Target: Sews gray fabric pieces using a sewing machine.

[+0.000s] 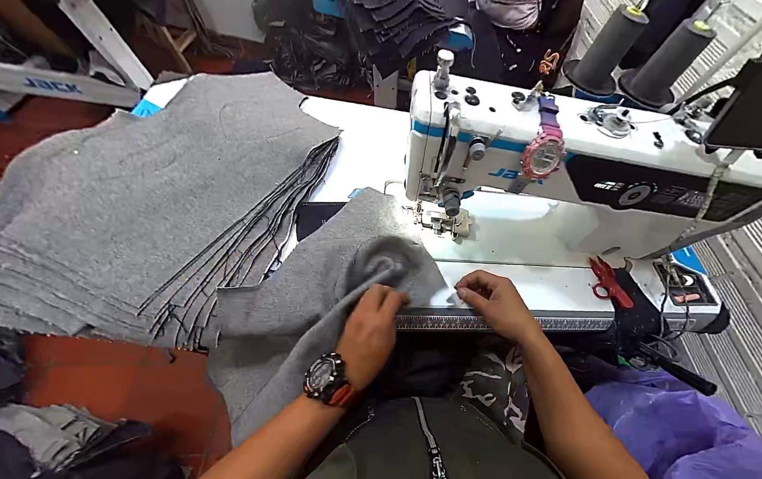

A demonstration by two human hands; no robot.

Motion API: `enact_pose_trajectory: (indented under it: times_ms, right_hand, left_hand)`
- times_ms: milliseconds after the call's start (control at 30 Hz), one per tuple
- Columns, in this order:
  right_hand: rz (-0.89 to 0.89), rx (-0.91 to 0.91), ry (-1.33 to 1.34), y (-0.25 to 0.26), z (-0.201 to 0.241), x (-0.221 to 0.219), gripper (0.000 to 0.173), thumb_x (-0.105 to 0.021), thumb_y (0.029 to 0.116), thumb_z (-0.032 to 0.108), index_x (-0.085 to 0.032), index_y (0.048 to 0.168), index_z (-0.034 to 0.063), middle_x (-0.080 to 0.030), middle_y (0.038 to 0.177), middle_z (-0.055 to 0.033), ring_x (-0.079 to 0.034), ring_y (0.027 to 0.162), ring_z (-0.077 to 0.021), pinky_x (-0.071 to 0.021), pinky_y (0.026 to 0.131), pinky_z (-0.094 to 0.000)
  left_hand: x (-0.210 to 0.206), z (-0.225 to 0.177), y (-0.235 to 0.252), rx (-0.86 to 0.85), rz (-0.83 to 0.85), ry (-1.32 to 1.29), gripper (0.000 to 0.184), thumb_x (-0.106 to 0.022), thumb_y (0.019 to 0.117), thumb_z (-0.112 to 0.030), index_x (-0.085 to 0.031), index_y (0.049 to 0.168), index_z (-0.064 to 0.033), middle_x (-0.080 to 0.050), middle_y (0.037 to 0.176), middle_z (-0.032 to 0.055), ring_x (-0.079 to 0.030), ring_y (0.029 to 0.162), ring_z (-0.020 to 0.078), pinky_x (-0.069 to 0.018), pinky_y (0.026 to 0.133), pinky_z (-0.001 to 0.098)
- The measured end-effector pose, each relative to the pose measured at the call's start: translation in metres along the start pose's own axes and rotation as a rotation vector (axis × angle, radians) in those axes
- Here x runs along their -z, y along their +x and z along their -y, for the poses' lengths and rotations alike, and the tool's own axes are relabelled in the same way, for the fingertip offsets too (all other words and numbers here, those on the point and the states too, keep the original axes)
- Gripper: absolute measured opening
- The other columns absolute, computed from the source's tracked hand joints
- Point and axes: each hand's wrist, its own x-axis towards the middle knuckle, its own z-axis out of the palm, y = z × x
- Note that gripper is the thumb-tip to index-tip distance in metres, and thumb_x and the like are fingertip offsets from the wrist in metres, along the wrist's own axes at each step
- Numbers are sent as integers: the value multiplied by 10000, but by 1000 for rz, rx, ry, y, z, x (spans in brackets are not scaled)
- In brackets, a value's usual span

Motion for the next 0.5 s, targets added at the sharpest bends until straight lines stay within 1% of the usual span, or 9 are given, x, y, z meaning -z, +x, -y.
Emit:
enact_pose_trajectory:
  times_ms: [33, 133, 200, 267, 300, 333, 367, 433, 500]
  right_hand:
    - [-24, 11, 48, 1, 0, -3, 154, -662, 989, 135, -701, 1105, 42, -713, 990, -60, -670, 827, -113, -572, 765, -315]
    - [-105, 107, 32, 14, 2, -20, 317, -708, 943, 140, -664, 1243, 45, -669, 1241, -119, -666, 1006, -191, -564, 831, -378]
    - [-89, 272, -94, 21, 7, -36, 446, -746, 882, 103, -637, 1307, 25, -609, 1355, -171, -627, 1183, -261, -559, 930, -441]
    - [8, 406, -291, 23, 17, -54, 561, -768, 813, 66, -621, 1353, 32, -570, 1431, -179, -542, 1338, -322, -494, 1053, -543]
    - [35, 447, -407, 22, 23, -63, 567, -778, 798, 78, -632, 1345, 45, -574, 1433, -172, -532, 1349, -340, -471, 1059, -575]
    - [27, 473, -503, 20, 28, -72, 503, -767, 809, 87, -665, 1300, 49, -615, 1375, -169, -565, 1307, -348, -480, 1038, -577]
    - [-12, 488, -557, 20, 30, -81, 367, -729, 856, 68, -708, 1221, 38, -668, 1259, -176, -630, 1197, -356, -515, 974, -559]
    - [-135, 492, -590, 18, 29, -97, 162, -674, 914, 18, -755, 1055, 23, -699, 1046, -181, -683, 993, -355, -574, 835, -503]
    - [-216, 498, -573, 11, 27, -105, 131, -665, 897, -17, -750, 989, 21, -683, 966, -182, -678, 937, -362, -581, 789, -492]
  left_hand:
    - [3, 4, 1, 60, -63, -5, 264, -565, 903, 89, -700, 1120, 24, -665, 1100, 236, -692, 990, 388, -598, 831, 533]
    - [26, -1, 18, 353, -135, -141, 289, -496, 929, 102, -622, 1189, 77, -651, 1163, 254, -673, 1046, 387, -560, 893, 572]
    - [45, -6, 37, 509, -161, -262, 285, -441, 953, 33, -576, 1204, 33, -674, 1082, 232, -684, 974, 365, -548, 803, 592]
    - [59, -7, 59, 500, -195, -237, 296, -509, 900, -35, -576, 1185, 5, -674, 993, 203, -675, 905, 353, -533, 739, 596]
    - [64, -7, 71, 445, -208, -149, 336, -585, 865, -83, -590, 1191, -3, -683, 995, 204, -681, 913, 380, -533, 741, 624]
    - [70, -8, 83, 353, -219, -31, 381, -654, 856, -147, -613, 1209, -10, -697, 1008, 213, -691, 923, 410, -537, 746, 642]
    - [73, -7, 95, 222, -249, 100, 390, -703, 867, -214, -653, 1204, -24, -718, 971, 207, -707, 884, 417, -549, 722, 631]
    - [72, 3, 120, -116, -363, 302, 282, -695, 948, -302, -738, 1098, -67, -747, 860, 147, -714, 763, 357, -557, 646, 518]
    - [66, 12, 137, -429, -401, 354, 219, -644, 1008, -275, -756, 1007, -86, -715, 775, 120, -669, 713, 324, -518, 630, 444]
